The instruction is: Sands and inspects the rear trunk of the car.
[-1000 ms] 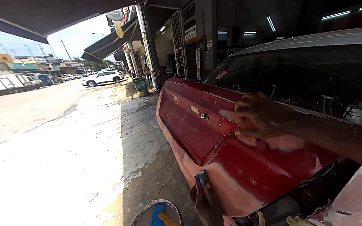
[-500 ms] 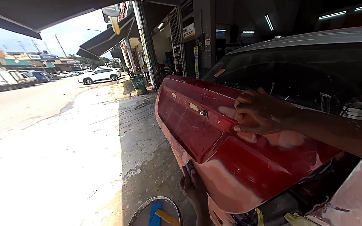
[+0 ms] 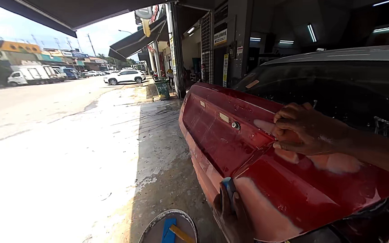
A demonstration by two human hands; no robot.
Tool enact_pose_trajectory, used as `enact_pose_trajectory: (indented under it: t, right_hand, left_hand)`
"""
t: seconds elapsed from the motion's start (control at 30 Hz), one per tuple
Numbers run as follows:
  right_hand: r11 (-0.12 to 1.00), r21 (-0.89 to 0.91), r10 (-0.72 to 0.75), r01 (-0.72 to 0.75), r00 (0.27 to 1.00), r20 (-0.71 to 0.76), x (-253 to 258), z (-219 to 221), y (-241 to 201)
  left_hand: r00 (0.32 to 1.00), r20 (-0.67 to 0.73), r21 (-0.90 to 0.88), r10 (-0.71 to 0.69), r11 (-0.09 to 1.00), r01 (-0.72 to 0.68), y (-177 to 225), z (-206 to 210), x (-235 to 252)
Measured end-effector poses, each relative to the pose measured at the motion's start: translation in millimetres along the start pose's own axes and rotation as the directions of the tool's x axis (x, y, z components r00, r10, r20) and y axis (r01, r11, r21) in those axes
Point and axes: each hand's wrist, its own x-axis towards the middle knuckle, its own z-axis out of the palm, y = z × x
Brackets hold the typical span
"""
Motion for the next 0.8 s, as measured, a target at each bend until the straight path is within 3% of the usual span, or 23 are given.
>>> enact_pose_trajectory:
  t: [0.07, 0.13, 0.23, 0.3, 0.37, 0.47, 0.53, 0.67, 0.73, 0.8]
  right_hand:
    - [1.0, -0.001, -0.009, 0.009, 1.0, -0.02, 1.4, -0.2, -0.3]
    - [1.0, -0.014, -0.01, 0.009, 1.0, -0.028, 0.2, 0.8, -1.7]
    - [1.0, -0.017, -0.006, 0.005, 1.0, -0.028, 2.6, 1.1, -1.0]
    - [1.0, -0.003, -0.002, 0.002, 1.0, -0.024, 1.1, 1.5, -1.3]
    - [1.0, -0.001, -0.002, 0.002, 1.0, -0.012, 3.2, 0.4, 0.4]
    - [1.0, -0.004, 0.012, -0.012, 1.0, 0.009, 4.2, -3.6, -1.3]
    - [1.0, 0.0, 0.019, -0.019, 1.0, 0.009, 4.3, -2.8, -1.0]
    - [1.0, 0.017, 0.014, -0.014, 1.0, -0.002, 3.3, -1.5, -0.5]
    - [1.0, 0.002, 0.009, -0.009, 1.0, -0.001, 2.6, -2.1, 0.8]
    - [1.0, 0.01, 0.007, -0.007, 1.0, -0.025, 3.0, -1.6, 2.4]
  left_hand:
    - [0.977, 0.077, 0.003, 0.2, 0.98, -0.201, 25.0, -12.1, -59.9]
    - [0.953, 0.091, -0.007, 0.288, 0.957, -0.289, 14.1, -12.0, -57.0]
    - [0.986, -0.033, 0.018, 0.161, 0.987, -0.161, -37.3, 12.1, 49.3]
    - [0.999, -0.035, 0.065, 0.026, 0.998, -0.024, -48.9, 18.3, 85.7]
    - [0.999, -0.017, 0.088, -0.049, 0.995, 0.051, -29.2, 10.2, 61.8]
    - [0.998, 0.059, 0.09, 0.022, 0.996, -0.028, -0.2, -13.3, -12.5]
    - [0.993, 0.112, 0.118, 0.045, 0.991, -0.059, -9.3, -17.1, -1.1]
    - [0.98, 0.192, 0.177, -0.042, 0.984, 0.008, -31.0, -6.8, 85.2]
    - [0.974, 0.2, 0.198, -0.105, 0.978, 0.064, -15.8, -10.9, 75.4]
    - [0.982, 0.172, 0.19, -0.072, 0.981, 0.038, 0.0, -14.9, 38.9]
